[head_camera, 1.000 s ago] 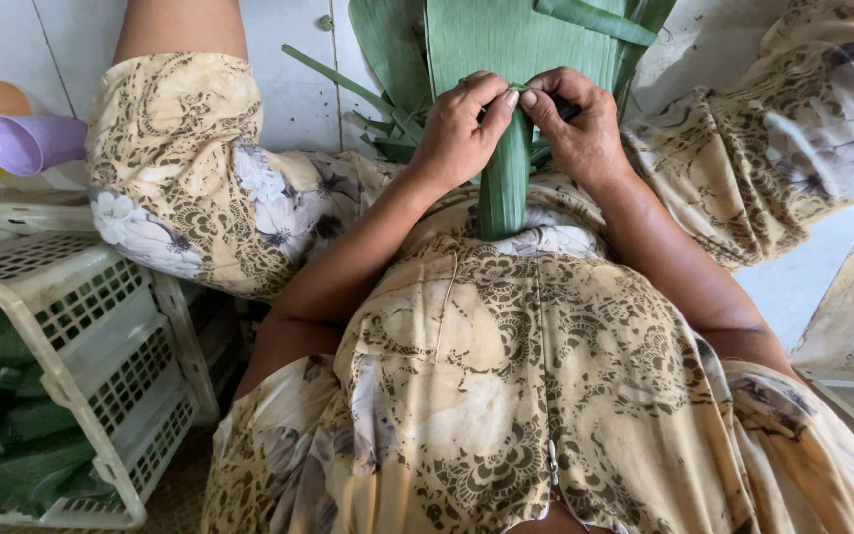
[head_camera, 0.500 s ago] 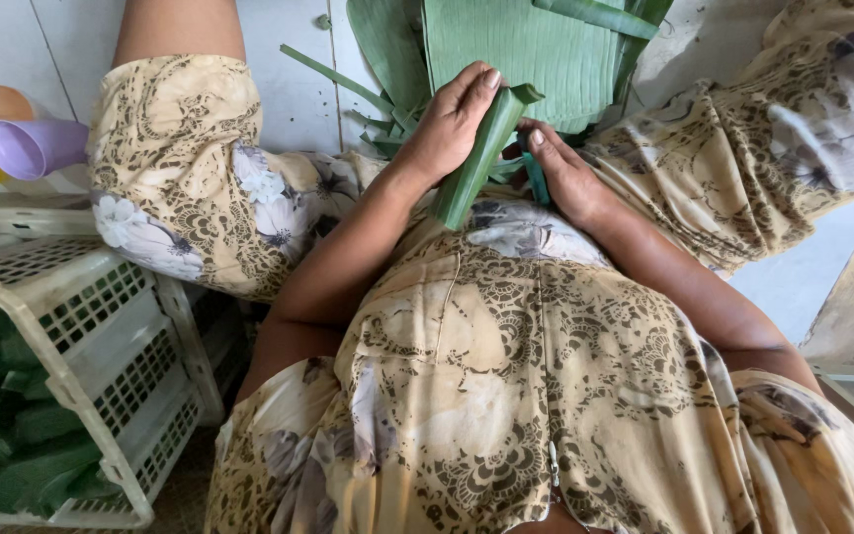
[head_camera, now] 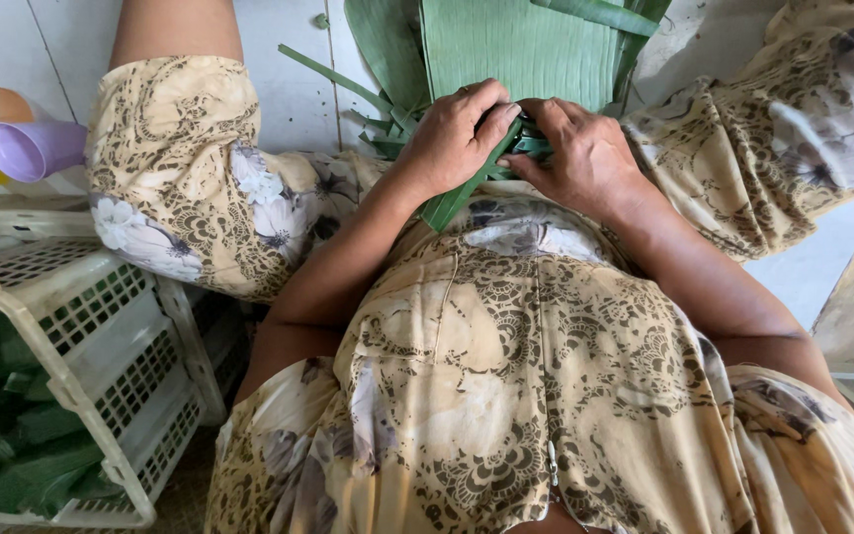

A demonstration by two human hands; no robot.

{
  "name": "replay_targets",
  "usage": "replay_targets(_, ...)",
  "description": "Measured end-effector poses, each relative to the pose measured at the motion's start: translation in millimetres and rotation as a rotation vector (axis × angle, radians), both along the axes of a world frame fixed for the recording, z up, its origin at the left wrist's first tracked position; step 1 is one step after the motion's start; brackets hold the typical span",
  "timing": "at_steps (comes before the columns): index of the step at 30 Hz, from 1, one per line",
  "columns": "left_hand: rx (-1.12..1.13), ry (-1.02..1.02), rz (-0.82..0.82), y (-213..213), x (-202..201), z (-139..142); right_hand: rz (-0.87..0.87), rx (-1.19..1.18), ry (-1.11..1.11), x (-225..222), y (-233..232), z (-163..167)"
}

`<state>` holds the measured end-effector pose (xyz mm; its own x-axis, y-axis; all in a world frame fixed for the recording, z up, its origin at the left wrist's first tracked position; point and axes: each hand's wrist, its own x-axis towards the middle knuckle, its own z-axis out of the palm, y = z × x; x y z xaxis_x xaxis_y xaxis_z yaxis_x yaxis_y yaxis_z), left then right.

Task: The person sits on the floor and folds cut banana leaf pieces into small open containers, creasing and shaping each piece by hand. They use a small stapler to staple the side seam of each folded leaf container and place finished containers into a plastic crate.

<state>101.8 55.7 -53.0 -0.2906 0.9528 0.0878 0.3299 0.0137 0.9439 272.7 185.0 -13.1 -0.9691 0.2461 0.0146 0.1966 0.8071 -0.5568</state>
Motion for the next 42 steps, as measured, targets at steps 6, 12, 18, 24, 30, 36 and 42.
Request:
replay_targets(6, 0.007, -0.019, -0.042, -1.9, 0.4, -3.2, 0.02, 0.108, -0.016, 8.8, -1.5, -27.2)
replay_targets(12, -0.077, -0.051, -0.059, -3.3, 2.5, -40.3, -0.001, 0.127, -0.112, 3.8, -2.3, -39.6)
replay_targets(18, -0.138, -0.25, -0.041, 0.5, 1.8, -84.9, -0.016, -0.236, 0.287, 2.6, 4.9, -25.2)
replay_targets(24, -0.286, -0.876, -0.2, 0.0, -14.8, -51.6, -0.336, -0.442, 0.213, 3.8, 7.2, -37.0)
replay_targets(30, -0.026, -1.495, -0.144, -10.1, -38.5, 6.2, -0.492, -0.696, 0.171, 16.3, 18.7, -32.2)
replay_targets(36, -0.08, -0.508, 0.134, 1.2, -0.7, 6.5, -0.415, -0.925, 0.075, 22.5, -13.8, -8.4)
replay_targets(42, 0.058, -0.292, 0.001, -18.8, 8.5, 7.2, -0.334, -0.882, 0.099, 26.4, -8.1, -11.3)
